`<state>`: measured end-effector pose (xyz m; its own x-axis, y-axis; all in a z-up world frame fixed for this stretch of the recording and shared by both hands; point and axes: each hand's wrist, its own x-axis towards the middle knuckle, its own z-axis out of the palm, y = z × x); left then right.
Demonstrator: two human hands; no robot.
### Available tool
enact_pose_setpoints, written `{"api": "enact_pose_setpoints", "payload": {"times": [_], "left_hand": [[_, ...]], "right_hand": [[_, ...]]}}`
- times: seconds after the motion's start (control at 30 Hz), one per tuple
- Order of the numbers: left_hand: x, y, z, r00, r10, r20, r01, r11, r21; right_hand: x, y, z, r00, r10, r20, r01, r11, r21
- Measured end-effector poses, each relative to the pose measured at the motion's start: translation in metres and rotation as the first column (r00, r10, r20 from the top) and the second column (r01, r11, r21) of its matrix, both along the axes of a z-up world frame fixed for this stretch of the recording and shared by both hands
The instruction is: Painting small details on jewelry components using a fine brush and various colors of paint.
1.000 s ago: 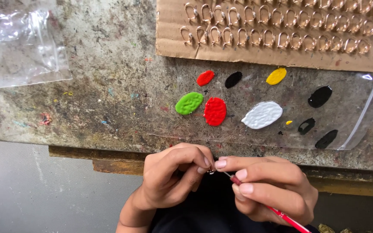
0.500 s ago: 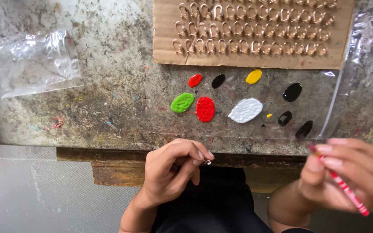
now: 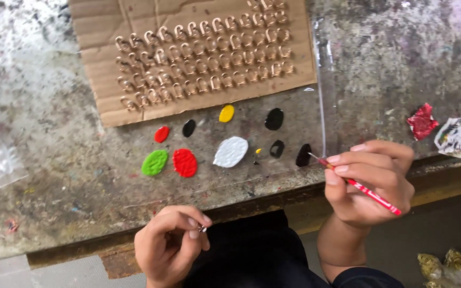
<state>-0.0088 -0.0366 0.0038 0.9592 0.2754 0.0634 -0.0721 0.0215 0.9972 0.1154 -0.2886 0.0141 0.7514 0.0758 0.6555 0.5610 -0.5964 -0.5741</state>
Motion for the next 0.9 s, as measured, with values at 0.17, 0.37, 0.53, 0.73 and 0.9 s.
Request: {"api": "enact_pose_setpoints", "payload": {"times": [0.17,0.37,0.53,0.73,0.9], "left_hand": [[0.004,0.004,-0.005,0.998,-0.06,0.028,0.058,0.997,0.057],[0.006,0.003,-0.001,0.998,-0.052,0.019,0.049,0.992,0.116],[0.011,0.007,0.001,0.995,-0.097,0.032,0.09,0.982,0.167],[0.009,0.007,-0.002,0.996,-0.086,0.035,0.081,0.989,0.127],[0.009,0.005,0.001,0.999,-0.046,0.012,0.045,0.997,0.07]], "right_hand": [[0.004,-0.001,0.0,0.999,0.03,0.019,-0.03,0.999,-0.013],[0.003,0.003,0.0,0.999,0.03,0.018,-0.029,0.999,-0.032],[0.004,0.002,-0.004,0.998,0.038,0.052,-0.037,0.999,-0.023],[0.002,0.005,-0.005,1.0,0.012,0.021,-0.012,1.0,-0.024],[0.001,-0.002,-0.02,0.987,0.052,0.155,-0.067,0.993,0.097]]}}
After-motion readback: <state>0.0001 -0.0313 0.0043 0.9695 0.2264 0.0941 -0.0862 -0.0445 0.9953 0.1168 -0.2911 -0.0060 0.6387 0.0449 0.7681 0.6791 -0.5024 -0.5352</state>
